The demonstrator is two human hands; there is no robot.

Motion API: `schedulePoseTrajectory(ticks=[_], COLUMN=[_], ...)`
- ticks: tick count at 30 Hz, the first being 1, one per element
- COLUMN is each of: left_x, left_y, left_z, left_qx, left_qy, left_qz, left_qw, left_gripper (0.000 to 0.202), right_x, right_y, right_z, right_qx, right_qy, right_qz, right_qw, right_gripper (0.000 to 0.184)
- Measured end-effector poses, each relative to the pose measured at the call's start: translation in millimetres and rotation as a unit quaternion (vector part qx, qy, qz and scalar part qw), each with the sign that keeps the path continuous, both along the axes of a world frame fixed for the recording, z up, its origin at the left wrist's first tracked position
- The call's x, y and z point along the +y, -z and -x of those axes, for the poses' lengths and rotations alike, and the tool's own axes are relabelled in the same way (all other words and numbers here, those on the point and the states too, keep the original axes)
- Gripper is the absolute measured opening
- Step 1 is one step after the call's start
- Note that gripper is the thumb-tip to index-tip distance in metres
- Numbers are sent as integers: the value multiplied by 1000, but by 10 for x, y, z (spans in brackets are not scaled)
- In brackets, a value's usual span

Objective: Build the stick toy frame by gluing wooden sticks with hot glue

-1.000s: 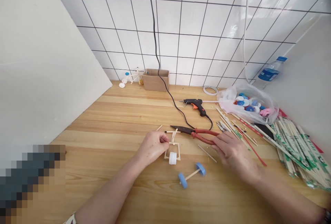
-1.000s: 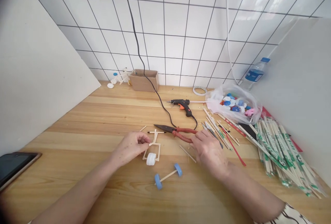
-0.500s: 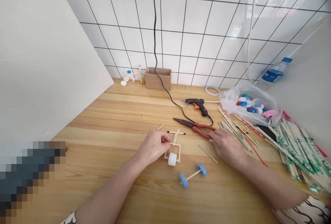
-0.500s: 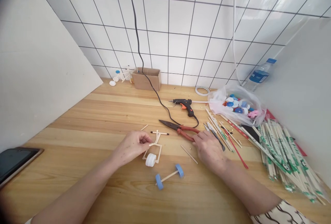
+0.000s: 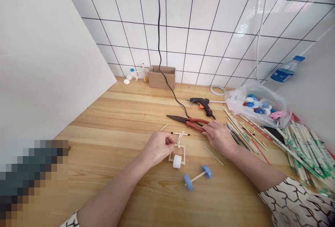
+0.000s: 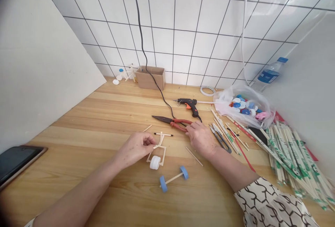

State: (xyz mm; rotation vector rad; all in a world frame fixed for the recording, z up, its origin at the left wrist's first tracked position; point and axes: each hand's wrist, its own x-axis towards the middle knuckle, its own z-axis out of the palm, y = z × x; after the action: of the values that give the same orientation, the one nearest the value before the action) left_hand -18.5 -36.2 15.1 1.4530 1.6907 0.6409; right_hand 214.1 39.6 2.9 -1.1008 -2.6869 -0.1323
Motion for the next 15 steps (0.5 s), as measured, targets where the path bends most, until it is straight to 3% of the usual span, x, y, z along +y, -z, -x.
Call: schedulePoseTrajectory(ticks=[5,10,15], left_x=[1,-4,5], left_y=[15,-9,-15], left_z=[10,14,7], left_qx=[-3,-3,2], left_qy=[9,16,26], left_qz=[-5,-7,-4], left_qw=[1000,1000,1000], left_gripper=[10,13,12], right_x=[-140,-255,-321], right_y=[-114,-87,-86], right_z=[101,339,568], right_qx=[20,103,125], right_qy=[36,-47,-62], right_qz=[-21,92,187], right_qw=[999,989,973], right_gripper=[16,13,10])
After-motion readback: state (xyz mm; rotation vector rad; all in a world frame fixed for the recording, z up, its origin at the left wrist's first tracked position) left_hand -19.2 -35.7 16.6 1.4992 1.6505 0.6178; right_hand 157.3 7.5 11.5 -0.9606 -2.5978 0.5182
